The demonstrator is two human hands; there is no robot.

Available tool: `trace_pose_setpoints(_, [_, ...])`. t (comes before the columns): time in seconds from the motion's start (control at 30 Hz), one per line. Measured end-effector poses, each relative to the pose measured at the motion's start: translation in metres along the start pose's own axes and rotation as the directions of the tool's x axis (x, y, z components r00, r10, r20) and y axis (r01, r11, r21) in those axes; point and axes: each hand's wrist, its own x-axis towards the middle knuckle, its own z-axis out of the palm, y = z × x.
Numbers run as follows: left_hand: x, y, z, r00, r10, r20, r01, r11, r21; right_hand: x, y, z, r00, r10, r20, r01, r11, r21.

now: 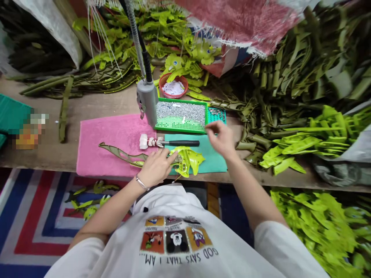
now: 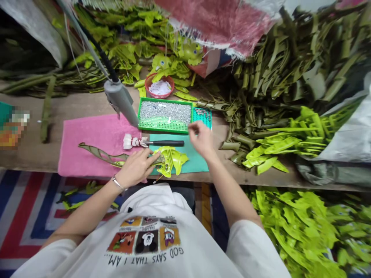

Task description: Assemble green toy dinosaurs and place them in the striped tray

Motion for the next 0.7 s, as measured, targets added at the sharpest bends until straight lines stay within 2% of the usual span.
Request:
trace_pose_setpoints(0.03, [0.001, -0.001, 0.001, 1.000, -0.010, -0.002, 0.010, 1.000, 0.000, 0.019, 0.011, -0.002, 0.991, 0.011, -0.135, -0.023, 0.996, -0.090])
trace_pose_setpoints(0.07, [0.002, -0.002, 0.002, 1.000, -0.021, 0.000, 0.021, 1.000, -0.001, 0.037, 0.021, -0.002, 0.978, 0.021, -0.208, -0.057, 0.985, -0.165])
trace_pose_setpoints(0.17, [0.004, -0.004, 0.004, 0.999, -0.039, 0.020, 0.039, 0.999, -0.019, 0.072, 0.046, 0.003, 0.977, 0.051, -0.207, -0.120, 0.934, -0.337])
trace_pose_setpoints(0.27, [0.005, -0.006, 0.005, 0.999, -0.036, 0.032, 0.038, 0.998, -0.048, 0.082, 0.059, 0.011, 0.980, 0.063, -0.190, -0.141, 0.890, -0.434])
trace_pose_setpoints(0.4, [0.006, -0.007, 0.008, 0.999, -0.037, 0.029, 0.039, 0.996, -0.079, 0.083, 0.065, 0.013, 0.975, 0.103, -0.196, -0.178, 0.890, -0.419])
trace_pose_setpoints(0.53, [0.005, -0.007, 0.011, 1.000, -0.026, 0.003, 0.026, 0.997, -0.078, 0.090, 0.063, 0.011, 0.965, 0.169, -0.200, -0.224, 0.928, -0.298])
trace_pose_setpoints(0.6, [0.005, -0.007, 0.012, 1.000, -0.024, -0.014, 0.023, 0.997, -0.075, 0.093, 0.057, 0.009, 0.961, 0.173, -0.217, -0.223, 0.947, -0.231])
trace_pose_setpoints(0.7, [0.005, -0.005, 0.012, 0.999, -0.040, -0.013, 0.039, 0.997, -0.072, 0.087, 0.036, 0.002, 0.946, 0.207, -0.250, -0.264, 0.939, -0.222])
